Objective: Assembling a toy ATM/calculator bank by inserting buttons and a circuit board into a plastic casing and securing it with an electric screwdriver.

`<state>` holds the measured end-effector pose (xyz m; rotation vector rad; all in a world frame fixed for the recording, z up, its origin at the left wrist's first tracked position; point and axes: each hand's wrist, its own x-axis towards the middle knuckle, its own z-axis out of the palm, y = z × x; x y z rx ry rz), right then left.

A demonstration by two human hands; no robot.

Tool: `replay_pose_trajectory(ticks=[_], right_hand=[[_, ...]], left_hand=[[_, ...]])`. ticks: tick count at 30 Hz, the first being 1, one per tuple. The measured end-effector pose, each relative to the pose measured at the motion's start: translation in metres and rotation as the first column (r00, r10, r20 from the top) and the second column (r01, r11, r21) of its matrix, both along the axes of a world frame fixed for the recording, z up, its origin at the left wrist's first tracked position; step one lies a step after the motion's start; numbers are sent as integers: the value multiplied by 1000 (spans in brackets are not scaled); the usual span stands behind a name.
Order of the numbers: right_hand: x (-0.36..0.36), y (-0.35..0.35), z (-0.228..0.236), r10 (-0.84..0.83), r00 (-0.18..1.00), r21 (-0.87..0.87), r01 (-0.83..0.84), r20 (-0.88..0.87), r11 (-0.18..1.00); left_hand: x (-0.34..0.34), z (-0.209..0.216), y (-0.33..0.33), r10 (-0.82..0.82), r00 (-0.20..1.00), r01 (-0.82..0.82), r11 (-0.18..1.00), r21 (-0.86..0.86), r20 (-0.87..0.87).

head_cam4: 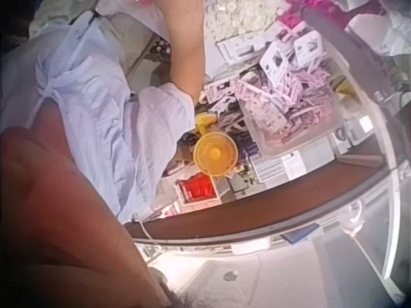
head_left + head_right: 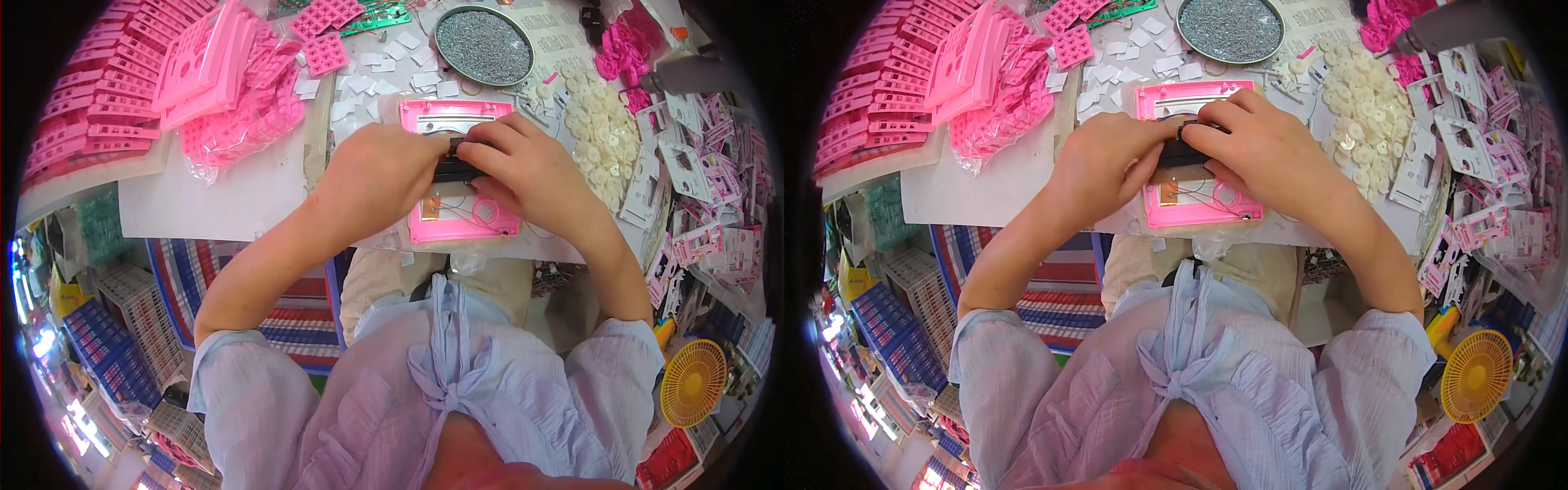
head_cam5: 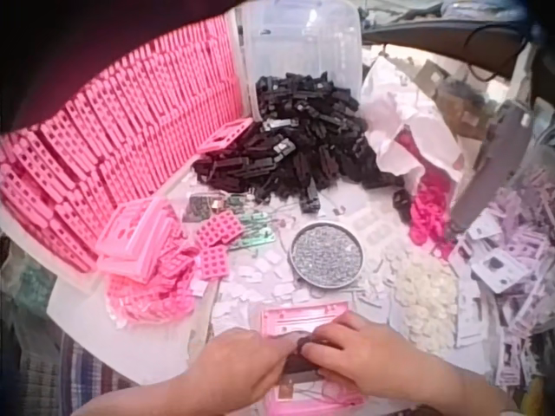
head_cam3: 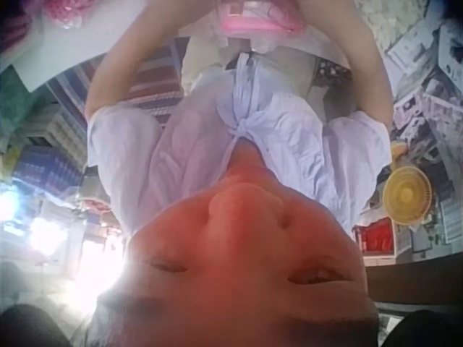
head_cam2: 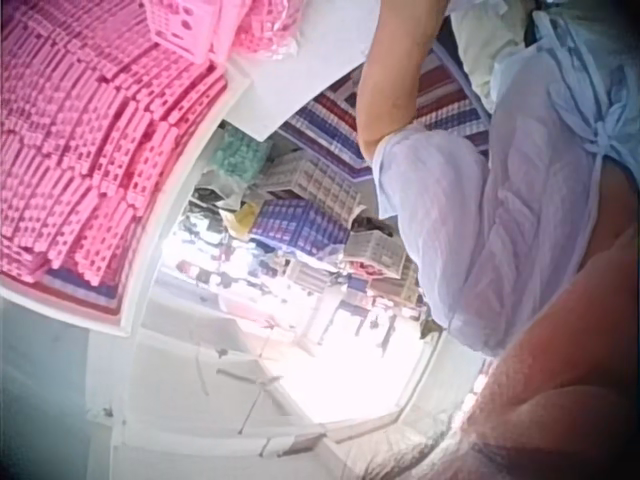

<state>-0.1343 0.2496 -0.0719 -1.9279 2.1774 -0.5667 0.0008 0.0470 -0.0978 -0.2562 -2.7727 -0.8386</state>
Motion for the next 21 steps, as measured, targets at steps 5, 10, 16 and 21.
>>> replay_pose_trajectory(ticks=[5,10,16,21], right_hand=[[6,-4,4,-6,994,11,7,-106,1000],[14,-6,5,-30,979,49,41,-203,998],[18,-7,5,-46,978,23,52,-205,998],[38,-6,2,-125,892,-64,108,-434,992]], left_hand=[[-20,6,-1,95,939,-191,943,271,330],[-40,5,-10,-16,896,-145,934,326,444],[-59,10,-22,-203,707,-182,874,451,678],[-60,16,-18,-178,707,-190,884,427,684]])
